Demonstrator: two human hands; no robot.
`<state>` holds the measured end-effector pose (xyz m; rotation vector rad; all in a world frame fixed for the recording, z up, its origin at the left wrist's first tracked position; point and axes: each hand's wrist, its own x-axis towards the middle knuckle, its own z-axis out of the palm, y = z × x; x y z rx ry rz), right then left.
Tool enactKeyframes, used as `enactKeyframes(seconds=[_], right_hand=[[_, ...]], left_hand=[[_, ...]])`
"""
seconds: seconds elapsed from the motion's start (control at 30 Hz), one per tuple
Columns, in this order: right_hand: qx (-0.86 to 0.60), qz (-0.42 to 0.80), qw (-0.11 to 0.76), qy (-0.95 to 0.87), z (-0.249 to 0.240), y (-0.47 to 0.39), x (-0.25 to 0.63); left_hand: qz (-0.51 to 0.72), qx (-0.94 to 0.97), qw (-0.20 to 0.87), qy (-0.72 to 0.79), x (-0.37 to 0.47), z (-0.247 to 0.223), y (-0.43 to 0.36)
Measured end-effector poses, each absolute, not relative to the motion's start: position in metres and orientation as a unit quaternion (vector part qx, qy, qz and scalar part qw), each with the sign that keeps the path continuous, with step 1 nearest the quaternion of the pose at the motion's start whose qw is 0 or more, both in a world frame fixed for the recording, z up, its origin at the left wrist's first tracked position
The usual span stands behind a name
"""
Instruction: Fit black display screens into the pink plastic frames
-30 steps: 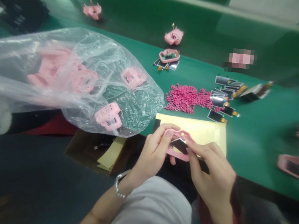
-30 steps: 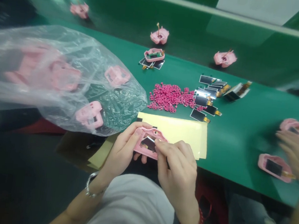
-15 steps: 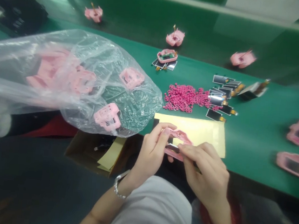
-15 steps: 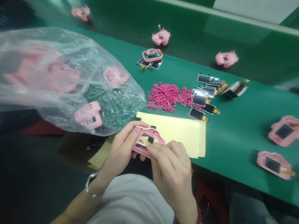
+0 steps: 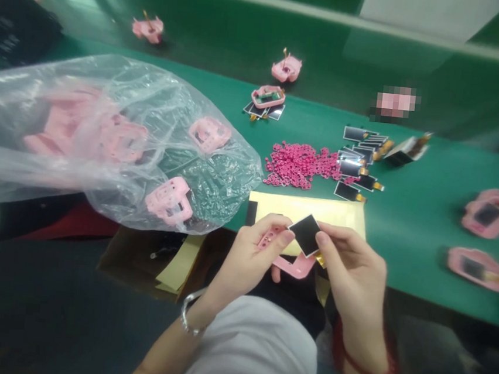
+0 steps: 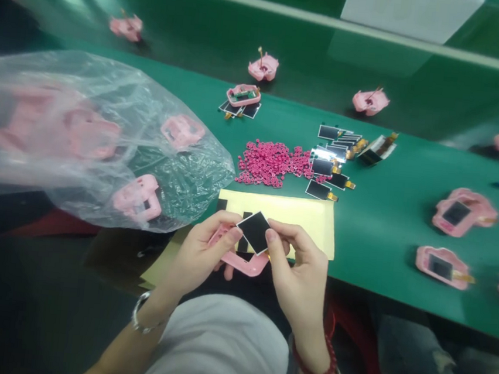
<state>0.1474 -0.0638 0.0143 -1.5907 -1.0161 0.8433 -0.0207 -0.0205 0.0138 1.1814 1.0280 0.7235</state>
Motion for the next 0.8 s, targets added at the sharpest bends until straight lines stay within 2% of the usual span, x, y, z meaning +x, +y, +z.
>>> enactKeyframes(seconds=[0.2,0.33,0.4,0.5,0.6,0.7,0.8], right_hand=[[-0.611,0.467,0.524,-0.367,0.009,-0.056,0.157],[-0.601,0.477,0.518,-0.379,0.006,-0.056,0.160],[-0.619,0.419,0.518,-0.415,0.007,-0.059,0.159],[-0.631,0.230,0.504,-0.544,0.013,-0.063,0.156],[-0.555,0.052,0.430,-0.710,0.017,-0.064,0.154],[-0.505,0.006,0.369,-0.780,0.017,-0.064,0.152],[-0.503,0.030,0.378,-0.777,0.014,-0.065,0.149]], left_hand=[[0.292,0.558,0.643,0.436,-0.024,0.014,-0.018],[0.285,0.557,0.650,0.431,-0.022,0.012,-0.016],[0.290,0.552,0.653,0.430,-0.020,0.011,-0.016],[0.302,0.540,0.650,0.441,-0.017,0.012,-0.017],[0.326,0.529,0.643,0.447,-0.017,0.014,-0.017],[0.355,0.513,0.641,0.446,-0.017,0.015,-0.017],[0.369,0.495,0.652,0.441,-0.016,0.015,-0.016]])
